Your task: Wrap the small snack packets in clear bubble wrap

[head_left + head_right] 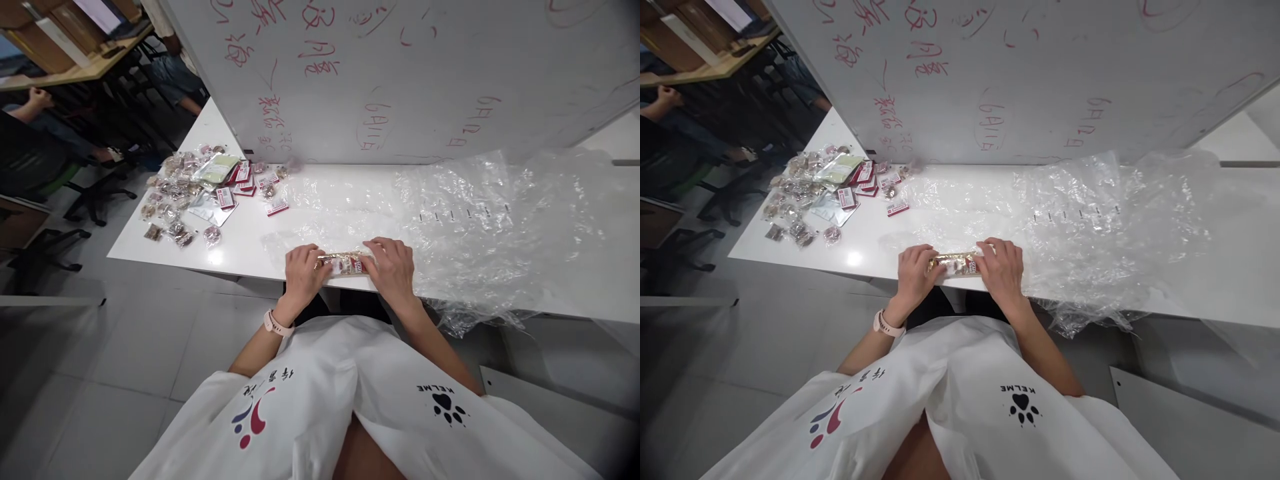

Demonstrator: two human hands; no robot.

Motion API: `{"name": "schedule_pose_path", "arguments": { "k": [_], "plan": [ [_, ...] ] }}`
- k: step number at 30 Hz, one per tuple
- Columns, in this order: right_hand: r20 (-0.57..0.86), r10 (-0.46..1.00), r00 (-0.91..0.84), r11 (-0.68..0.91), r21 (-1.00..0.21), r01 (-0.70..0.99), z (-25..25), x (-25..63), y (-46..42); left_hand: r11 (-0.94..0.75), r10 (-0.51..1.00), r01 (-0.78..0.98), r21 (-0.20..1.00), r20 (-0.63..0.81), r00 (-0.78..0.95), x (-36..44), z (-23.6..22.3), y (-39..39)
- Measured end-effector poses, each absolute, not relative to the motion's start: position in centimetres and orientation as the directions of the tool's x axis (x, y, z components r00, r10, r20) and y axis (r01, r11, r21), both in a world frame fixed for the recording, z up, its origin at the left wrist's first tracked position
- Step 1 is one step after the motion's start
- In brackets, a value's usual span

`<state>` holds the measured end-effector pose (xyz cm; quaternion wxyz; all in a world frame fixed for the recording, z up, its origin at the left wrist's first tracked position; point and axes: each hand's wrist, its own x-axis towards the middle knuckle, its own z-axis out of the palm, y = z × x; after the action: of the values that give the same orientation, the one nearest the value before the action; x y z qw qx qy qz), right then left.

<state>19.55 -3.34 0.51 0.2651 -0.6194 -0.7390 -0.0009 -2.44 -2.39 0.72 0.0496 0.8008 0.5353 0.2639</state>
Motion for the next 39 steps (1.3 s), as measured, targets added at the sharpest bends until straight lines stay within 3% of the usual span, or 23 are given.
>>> {"name": "schedule_pose_path", "arguments": {
  "k": [2, 4, 9, 12, 16, 19, 21, 22, 24, 25, 27, 30, 34, 37, 39],
  "plan": [
    [0.378, 0.896, -0.235, 0.372, -0.347, 0.861, 0.4, 19.5, -4.0, -0.548, 0.833, 0.747, 0.377, 0.325, 0.447, -2.9, 0.5, -2.8],
    [0.331, 0.877, -0.347, 0.46, -0.376, 0.805, -0.1, 19.7, -4.3, -0.569, 0.822, 0.707, 0.42, 0.268, 0.502, -3.4, 0.4, -2.9],
    [0.276, 0.897, -0.346, 0.439, -0.458, 0.773, -1.3, 20.8, -3.0, -0.43, 0.9, 0.748, 0.506, 0.174, 0.4, -3.6, 0.7, -1.7],
    [0.295, 0.916, -0.274, 0.384, -0.437, 0.814, -0.3, 20.4, -1.2, -0.318, 0.948, 0.838, 0.444, 0.136, 0.287, -2.8, 1.1, 0.1],
    [0.448, 0.876, -0.177, 0.329, -0.286, 0.9, 1.1, 18.1, 0.3, -0.206, 0.962, 0.937, 0.283, 0.234, 0.141, -1.6, 1.3, 2.8],
    [0.426, 0.857, -0.289, 0.423, -0.262, 0.868, 0.3, 16.6, 0.3, -0.179, 0.92, 0.912, 0.369, 0.392, 0.022, -1.2, 1.8, 2.4],
    [0.358, 0.866, -0.349, 0.459, -0.293, 0.839, -0.9, 16.3, 0.2, -0.203, 0.921, 0.801, 0.564, 0.388, -0.039, -1.3, 2.1, 0.3],
    [0.324, 0.877, -0.354, 0.453, -0.315, 0.834, -1.5, 16.3, 0.2, -0.198, 0.947, 0.697, 0.689, 0.317, -0.045, -1.4, 2.2, -1.0],
    [0.268, 0.901, -0.34, 0.421, -0.356, 0.834, -2.4, 16.4, 0.3, -0.027, 0.999, 0.392, 0.92, 0.013, 0.038, -2.0, 2.3, -3.6],
    [0.249, 0.909, -0.334, 0.408, -0.369, 0.835, -2.7, 16.6, 0.4, 0.12, 0.985, 0.223, 0.968, -0.144, 0.095, -2.5, 2.2, -4.6],
    [0.234, 0.912, -0.337, 0.405, -0.378, 0.832, -2.9, 16.8, 0.7, 0.356, 0.927, -0.077, 0.931, -0.342, 0.154, -3.7, 1.9, -5.7],
    [0.24, 0.9, -0.363, 0.432, -0.381, 0.817, -2.8, 16.9, 0.7, 0.362, 0.928, -0.309, 0.88, -0.373, 0.026, -5.5, 1.2, -4.9],
    [0.232, 0.887, -0.398, 0.459, -0.369, 0.808, -2.7, 17.0, 0.3, 0.223, 0.959, -0.163, 0.961, -0.246, -0.142, -5.1, 0.7, -2.7],
    [0.231, 0.884, -0.406, 0.465, -0.356, 0.811, -2.8, 17.0, 0.2, 0.031, 0.991, 0.216, 0.976, -0.001, -0.136, -2.1, 0.4, -1.9],
    [0.229, 0.884, -0.407, 0.466, -0.356, 0.81, -2.8, 17.0, 0.5, -0.155, 0.984, 0.529, 0.834, 0.177, 0.01, 0.1, 0.0, -1.7]
  ]
}}
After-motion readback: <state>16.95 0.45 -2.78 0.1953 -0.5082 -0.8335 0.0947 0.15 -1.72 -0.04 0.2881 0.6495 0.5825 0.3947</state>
